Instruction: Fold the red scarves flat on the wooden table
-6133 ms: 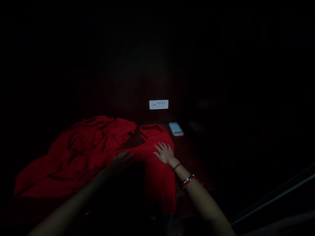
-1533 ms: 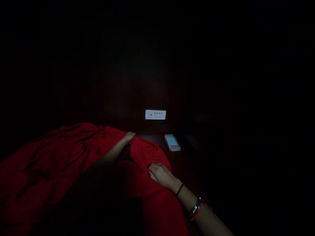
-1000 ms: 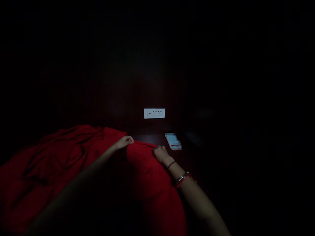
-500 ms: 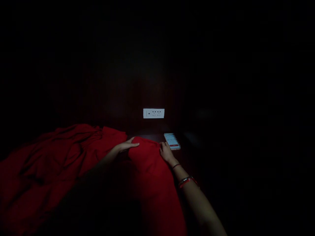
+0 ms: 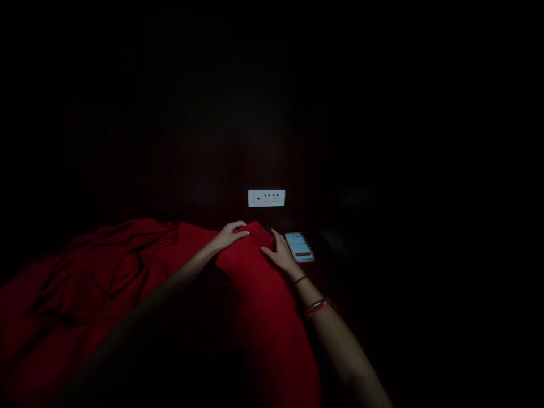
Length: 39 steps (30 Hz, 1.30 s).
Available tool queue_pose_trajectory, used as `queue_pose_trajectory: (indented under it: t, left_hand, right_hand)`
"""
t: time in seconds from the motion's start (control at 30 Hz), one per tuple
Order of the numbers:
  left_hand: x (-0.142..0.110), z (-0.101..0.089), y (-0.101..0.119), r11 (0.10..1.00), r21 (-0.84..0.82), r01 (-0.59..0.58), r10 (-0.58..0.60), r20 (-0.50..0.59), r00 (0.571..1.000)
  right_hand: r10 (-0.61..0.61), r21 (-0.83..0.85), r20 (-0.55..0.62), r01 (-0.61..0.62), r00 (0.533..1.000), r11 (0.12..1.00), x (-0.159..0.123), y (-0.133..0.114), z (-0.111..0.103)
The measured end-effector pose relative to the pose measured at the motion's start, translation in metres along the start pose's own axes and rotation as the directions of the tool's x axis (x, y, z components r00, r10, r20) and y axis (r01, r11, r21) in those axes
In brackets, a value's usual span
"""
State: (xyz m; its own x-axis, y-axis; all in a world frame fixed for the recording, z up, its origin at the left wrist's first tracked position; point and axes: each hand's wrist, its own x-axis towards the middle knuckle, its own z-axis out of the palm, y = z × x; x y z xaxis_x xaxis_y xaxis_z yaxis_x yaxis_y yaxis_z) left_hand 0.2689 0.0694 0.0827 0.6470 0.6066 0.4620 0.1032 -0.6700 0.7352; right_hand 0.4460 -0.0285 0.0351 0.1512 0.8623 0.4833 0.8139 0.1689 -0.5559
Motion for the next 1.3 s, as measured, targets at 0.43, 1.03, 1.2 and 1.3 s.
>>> queue_pose_trajectory:
  t: [0.43, 1.03, 1.2, 1.3]
  left_hand:
    - [-0.045, -0.017, -0.013, 0.931, -0.148, 0.333, -0.306, 0.182, 0.935]
    - [-0.078, 0.03, -0.048, 0.719, 0.692, 0.058, -0.299, 0.234, 0.925]
    - [-0.082, 0.022, -0.063, 0.732, 0.664, 0.153, -0.419, 0.262, 0.869]
    - [-0.089, 0.019, -0.054, 0.726, 0.65, 0.225, -0.419, 0.158, 0.894]
  right_hand:
    - [0.019, 0.28, 0.097, -0.046, 0.995, 0.959, 0.051, -0.017, -0.002]
    - [-0.068, -0.385, 0.397, 0.233, 0.915, 0.893, -0.055, -0.01, 0.033]
    - [0.07, -0.412, 0.515, 0.176, 0.854, 0.894, -0.057, -0.013, 0.027]
    - [0.072, -0.403, 0.514, 0.167, 0.855, 0.9, -0.063, -0.024, 0.021]
